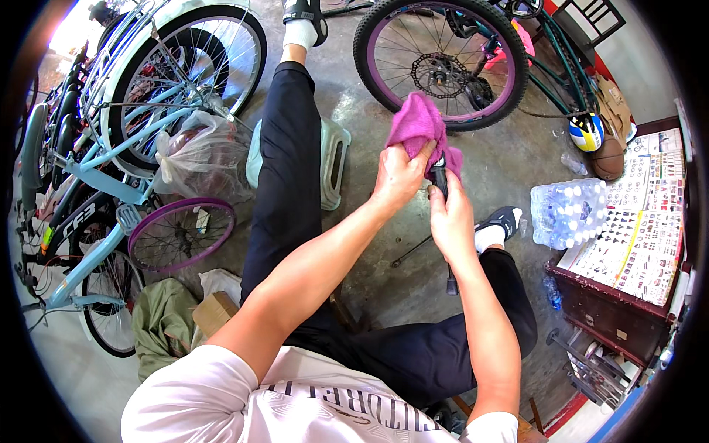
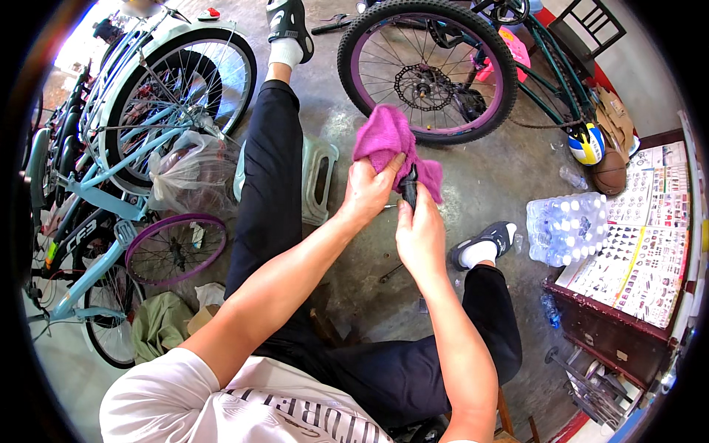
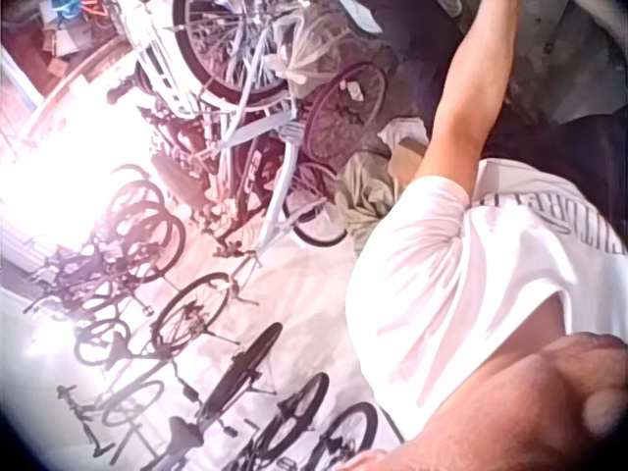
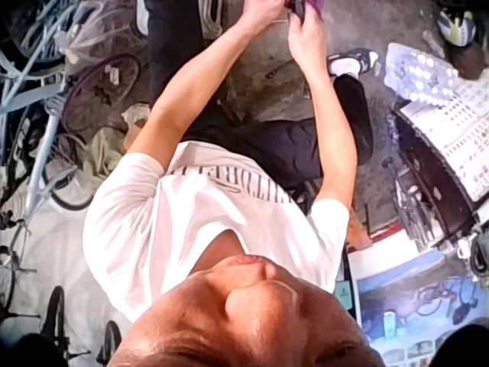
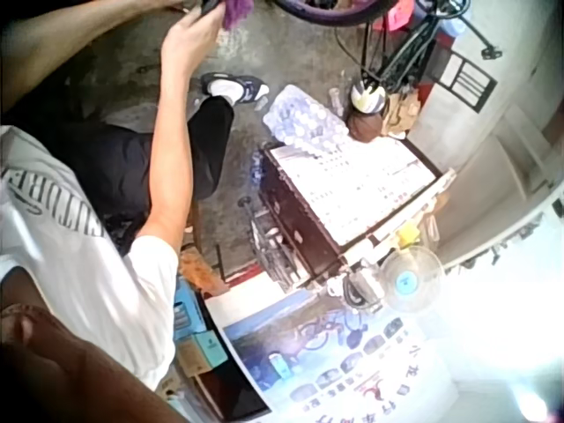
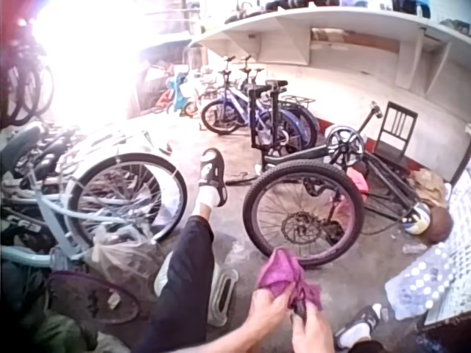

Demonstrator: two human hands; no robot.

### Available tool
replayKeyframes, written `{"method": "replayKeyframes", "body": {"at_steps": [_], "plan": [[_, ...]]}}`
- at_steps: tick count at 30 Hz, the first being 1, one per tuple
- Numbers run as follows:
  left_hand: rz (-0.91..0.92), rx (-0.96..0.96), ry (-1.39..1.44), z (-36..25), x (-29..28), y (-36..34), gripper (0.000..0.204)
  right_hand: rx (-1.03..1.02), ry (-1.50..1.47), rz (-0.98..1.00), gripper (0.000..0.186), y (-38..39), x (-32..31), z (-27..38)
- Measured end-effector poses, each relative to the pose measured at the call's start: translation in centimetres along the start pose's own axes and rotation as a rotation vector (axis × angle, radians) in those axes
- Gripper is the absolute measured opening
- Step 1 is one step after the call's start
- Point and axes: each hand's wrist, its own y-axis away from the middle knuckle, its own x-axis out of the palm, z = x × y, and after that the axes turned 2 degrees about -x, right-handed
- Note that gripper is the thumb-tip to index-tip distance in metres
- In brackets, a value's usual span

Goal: The person wipes a tool with a cloth and then uses a screwdriver to work on a bicycle wheel.

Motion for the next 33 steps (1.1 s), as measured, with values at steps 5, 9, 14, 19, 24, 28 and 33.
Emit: {"method": "replayKeyframes", "body": {"at_steps": [5, 9, 14, 19, 24, 28, 33], "plan": [[0.280, -0.060, 0.577, 2.4, -3.8, -2.1, 0.032, 0.378, -0.619, 0.094, 0.042, -0.4, -3.2, 1.5], [0.160, -0.131, 0.671, 0.8, -5.4, -2.0, 0.037, 0.356, -0.565, 0.113, 0.036, -1.0, -3.9, 0.8], [0.142, 0.055, 0.255, -1.6, -1.5, -1.1, 0.037, 0.210, -0.299, 0.093, 0.038, -0.7, -2.1, -0.9], [0.080, -0.077, 0.296, -1.3, -0.9, -3.5, 0.028, 0.533, -0.980, 0.306, 0.041, -0.9, -3.8, -0.1], [0.046, -0.126, 0.594, -1.1, -2.0, -1.6, 0.025, 0.444, -1.307, 0.308, 0.038, -1.3, -4.6, -0.2], [0.023, -0.221, 0.429, 0.6, -3.0, 1.2, 0.032, 0.489, -1.357, 0.173, 0.042, -1.8, -4.4, 0.5], [0.019, -0.279, 0.383, 1.4, -3.3, 2.8, 0.038, 0.345, -1.398, 0.292, 0.047, -1.6, -4.8, -0.5]]}}
